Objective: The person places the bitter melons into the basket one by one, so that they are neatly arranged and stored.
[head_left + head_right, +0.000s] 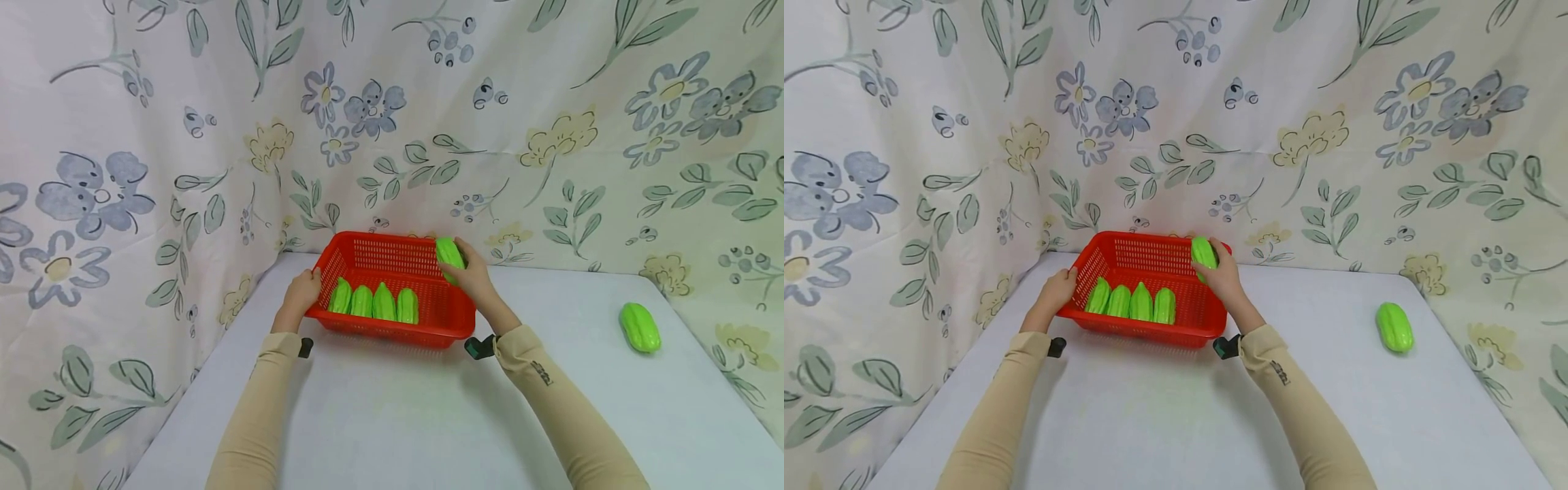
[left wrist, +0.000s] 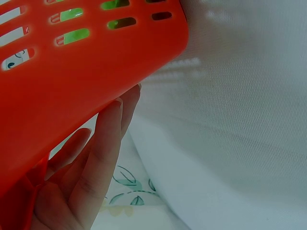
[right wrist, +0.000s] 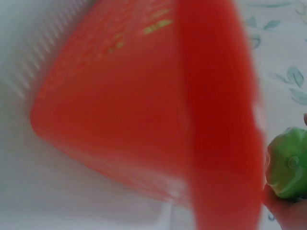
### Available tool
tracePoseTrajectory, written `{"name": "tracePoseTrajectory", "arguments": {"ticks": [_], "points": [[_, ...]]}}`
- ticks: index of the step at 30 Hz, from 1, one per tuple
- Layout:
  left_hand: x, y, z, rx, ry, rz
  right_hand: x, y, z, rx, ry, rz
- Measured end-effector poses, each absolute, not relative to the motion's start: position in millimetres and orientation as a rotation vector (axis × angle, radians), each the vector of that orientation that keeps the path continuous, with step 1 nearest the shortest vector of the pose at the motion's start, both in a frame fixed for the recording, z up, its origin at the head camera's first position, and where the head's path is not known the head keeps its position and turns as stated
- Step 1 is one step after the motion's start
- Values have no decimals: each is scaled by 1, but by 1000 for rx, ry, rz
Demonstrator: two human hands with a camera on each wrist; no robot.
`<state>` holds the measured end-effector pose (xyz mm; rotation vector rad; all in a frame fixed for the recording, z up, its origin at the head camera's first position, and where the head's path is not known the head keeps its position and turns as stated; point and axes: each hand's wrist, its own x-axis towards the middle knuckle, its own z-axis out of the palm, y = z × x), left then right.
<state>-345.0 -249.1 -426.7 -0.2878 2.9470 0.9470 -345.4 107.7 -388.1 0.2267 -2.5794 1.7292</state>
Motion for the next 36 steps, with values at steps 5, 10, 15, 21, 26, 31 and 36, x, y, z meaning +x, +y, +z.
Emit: {"name": "tracePoseTrajectory", "arguments": {"ticks": [5,10,15,21,26,31,36], "points": [[-345,-249,-426,-276,2956,947,-347,99,-391,261,-2612,1790],[-346,-250,-425,-272,2951,957,-349,95,-389,240,-2675,1861],[-347,-250,-426,-266,2955,952,-352,92,-389,194,-2791,1836],[-346,-250,-428,-270,2950,945,-355,87,-395,152,-2972,1733],[-345,-251,-429,-269,2955,938,-357,82,-399,134,-3084,1680],[-345,-251,-429,-264,2966,933,-357,79,-403,118,-3133,1670],[-345,-251,-429,-265,2967,944,-354,78,-409,135,-3170,1652]]}}
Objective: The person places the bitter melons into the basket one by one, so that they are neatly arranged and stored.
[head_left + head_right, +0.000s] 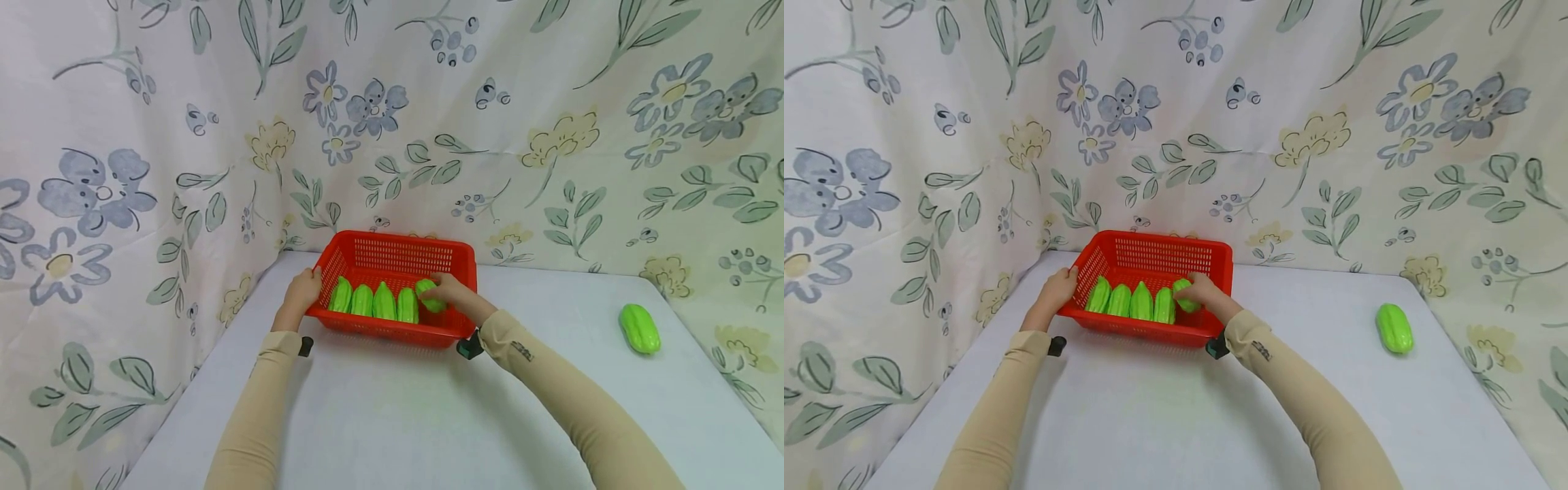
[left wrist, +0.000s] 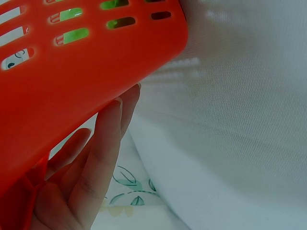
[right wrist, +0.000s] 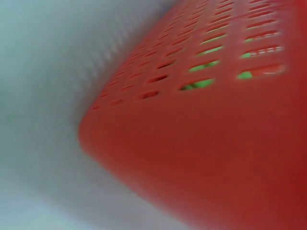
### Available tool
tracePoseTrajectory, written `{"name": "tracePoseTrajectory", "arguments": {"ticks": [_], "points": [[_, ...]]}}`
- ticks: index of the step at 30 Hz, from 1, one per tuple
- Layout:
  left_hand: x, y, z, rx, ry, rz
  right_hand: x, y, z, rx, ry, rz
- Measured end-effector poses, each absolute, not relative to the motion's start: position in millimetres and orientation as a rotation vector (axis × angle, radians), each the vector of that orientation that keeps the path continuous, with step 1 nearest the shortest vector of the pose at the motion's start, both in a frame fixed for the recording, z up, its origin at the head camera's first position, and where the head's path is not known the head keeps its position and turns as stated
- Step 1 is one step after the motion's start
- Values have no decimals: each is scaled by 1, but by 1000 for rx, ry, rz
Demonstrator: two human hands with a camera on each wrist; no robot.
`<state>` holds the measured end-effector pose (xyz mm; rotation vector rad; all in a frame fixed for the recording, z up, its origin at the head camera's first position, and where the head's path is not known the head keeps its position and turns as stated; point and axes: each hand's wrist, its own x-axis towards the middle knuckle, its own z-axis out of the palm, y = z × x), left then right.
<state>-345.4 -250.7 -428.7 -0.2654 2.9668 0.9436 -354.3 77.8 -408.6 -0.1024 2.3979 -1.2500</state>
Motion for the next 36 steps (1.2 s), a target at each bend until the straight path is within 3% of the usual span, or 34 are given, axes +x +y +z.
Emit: {"name": "tracePoseTrajectory", "arguments": {"ticks": [21,36], "points": [[-347,-250,-429,-284,2946,939,-351,75,-413,-50,2349,-1114],[-345,-250,-425,-284,2934,946,-342,77,-411,14,2184,-1287]]}}
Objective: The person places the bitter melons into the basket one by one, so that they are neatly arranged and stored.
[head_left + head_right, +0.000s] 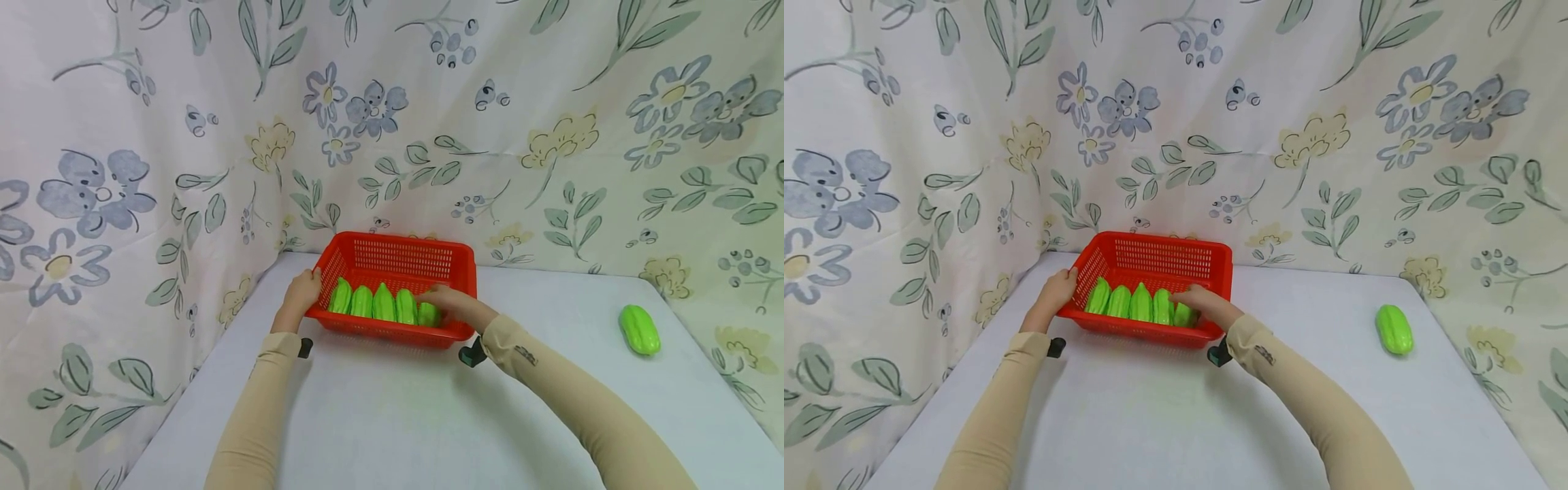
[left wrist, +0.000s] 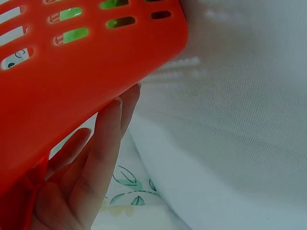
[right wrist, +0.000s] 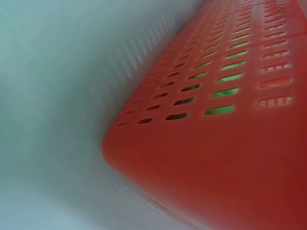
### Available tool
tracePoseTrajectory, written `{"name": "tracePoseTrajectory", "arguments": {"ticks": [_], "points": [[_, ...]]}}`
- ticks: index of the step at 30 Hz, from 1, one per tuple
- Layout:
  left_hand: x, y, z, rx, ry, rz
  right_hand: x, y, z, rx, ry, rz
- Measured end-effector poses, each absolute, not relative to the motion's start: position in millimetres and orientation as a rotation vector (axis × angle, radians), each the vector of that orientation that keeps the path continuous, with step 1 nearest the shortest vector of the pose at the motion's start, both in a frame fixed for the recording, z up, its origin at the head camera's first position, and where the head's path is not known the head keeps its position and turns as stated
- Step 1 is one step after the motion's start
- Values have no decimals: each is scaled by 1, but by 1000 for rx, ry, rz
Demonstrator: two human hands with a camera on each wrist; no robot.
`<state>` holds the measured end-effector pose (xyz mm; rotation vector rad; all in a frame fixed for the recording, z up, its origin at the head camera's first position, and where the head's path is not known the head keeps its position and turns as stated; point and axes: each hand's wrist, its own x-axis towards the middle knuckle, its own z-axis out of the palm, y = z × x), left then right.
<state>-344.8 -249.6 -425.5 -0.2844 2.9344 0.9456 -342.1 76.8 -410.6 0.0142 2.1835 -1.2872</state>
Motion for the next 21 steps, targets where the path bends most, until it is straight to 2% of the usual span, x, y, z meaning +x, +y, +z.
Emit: {"name": "tracePoseTrajectory", "arguments": {"ticks": [21], "points": [[-346,-249,-427,-278,2942,938,-333,74,-408,1,2234,-1239]]}}
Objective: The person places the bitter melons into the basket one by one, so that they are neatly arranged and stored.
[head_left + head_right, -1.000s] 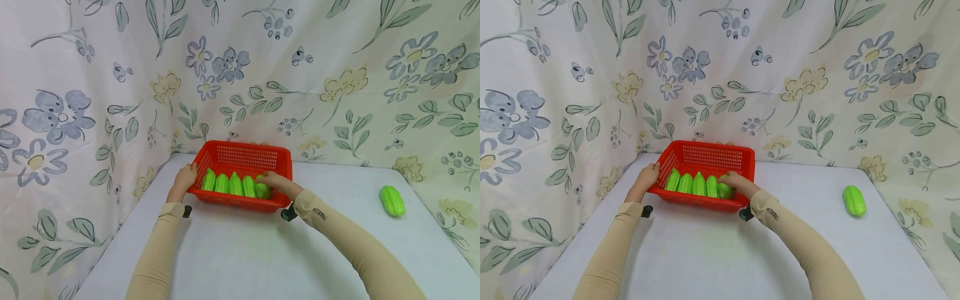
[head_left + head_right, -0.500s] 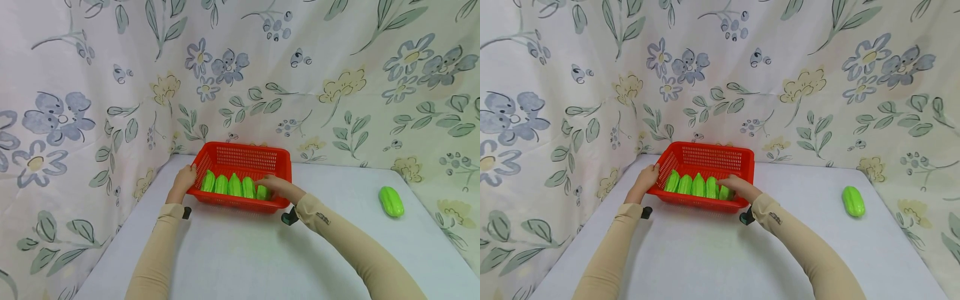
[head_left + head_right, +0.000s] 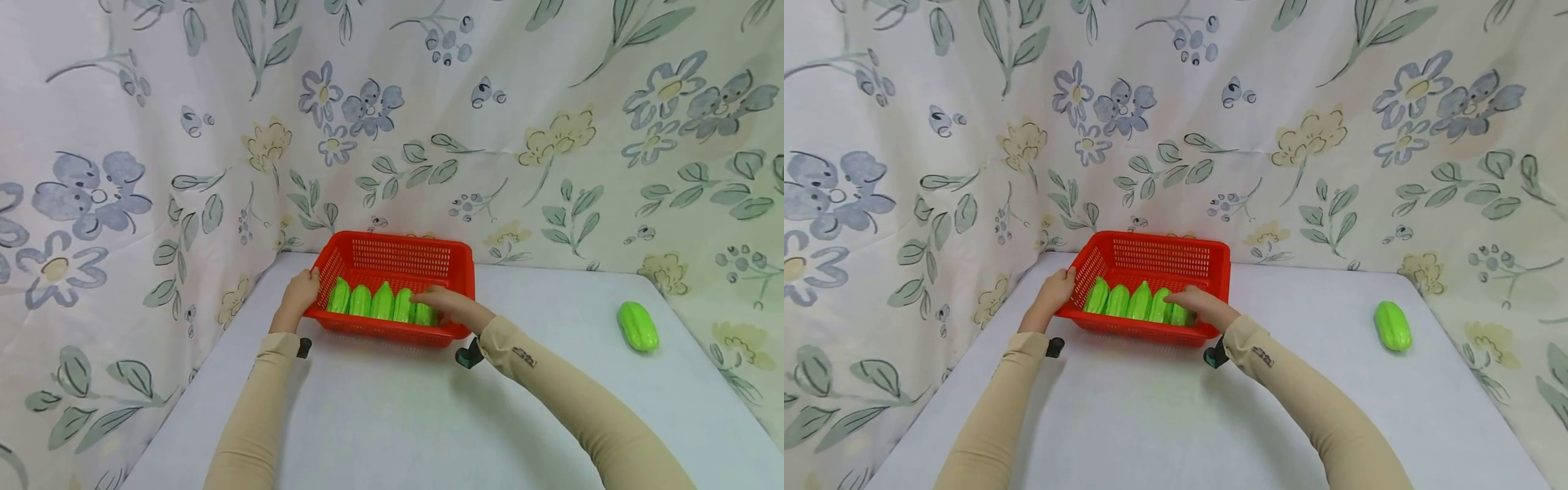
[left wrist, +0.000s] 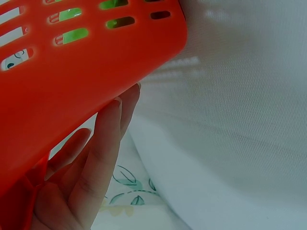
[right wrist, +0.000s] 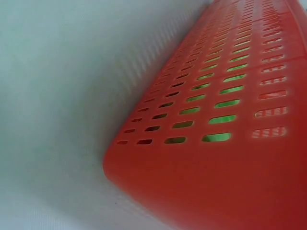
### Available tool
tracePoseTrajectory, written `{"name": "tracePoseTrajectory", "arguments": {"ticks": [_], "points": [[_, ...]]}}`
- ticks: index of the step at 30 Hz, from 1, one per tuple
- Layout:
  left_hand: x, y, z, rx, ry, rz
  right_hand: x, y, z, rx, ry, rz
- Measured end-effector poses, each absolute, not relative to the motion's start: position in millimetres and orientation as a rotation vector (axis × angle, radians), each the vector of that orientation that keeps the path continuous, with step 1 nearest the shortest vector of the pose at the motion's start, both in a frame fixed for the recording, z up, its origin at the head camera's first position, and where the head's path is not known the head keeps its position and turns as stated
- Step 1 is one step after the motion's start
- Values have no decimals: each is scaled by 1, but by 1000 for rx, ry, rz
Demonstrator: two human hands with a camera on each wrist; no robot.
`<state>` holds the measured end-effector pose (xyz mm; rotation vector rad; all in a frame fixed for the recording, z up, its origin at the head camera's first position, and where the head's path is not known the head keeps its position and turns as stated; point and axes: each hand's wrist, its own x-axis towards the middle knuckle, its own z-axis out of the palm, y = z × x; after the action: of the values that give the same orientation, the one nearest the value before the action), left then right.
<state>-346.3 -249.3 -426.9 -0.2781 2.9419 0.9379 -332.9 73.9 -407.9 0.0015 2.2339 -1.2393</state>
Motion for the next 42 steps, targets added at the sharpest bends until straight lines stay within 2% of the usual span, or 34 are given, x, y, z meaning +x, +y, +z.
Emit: {"name": "tracePoseTrajectory", "arguments": {"ticks": [13,42], "points": [[-345,-249,-425,-283,2942,932,-335,76,-407,31,2236,-1247],[-343,-248,-425,-262,2950,921,-321,85,-391,-139,2323,-1458]]}}
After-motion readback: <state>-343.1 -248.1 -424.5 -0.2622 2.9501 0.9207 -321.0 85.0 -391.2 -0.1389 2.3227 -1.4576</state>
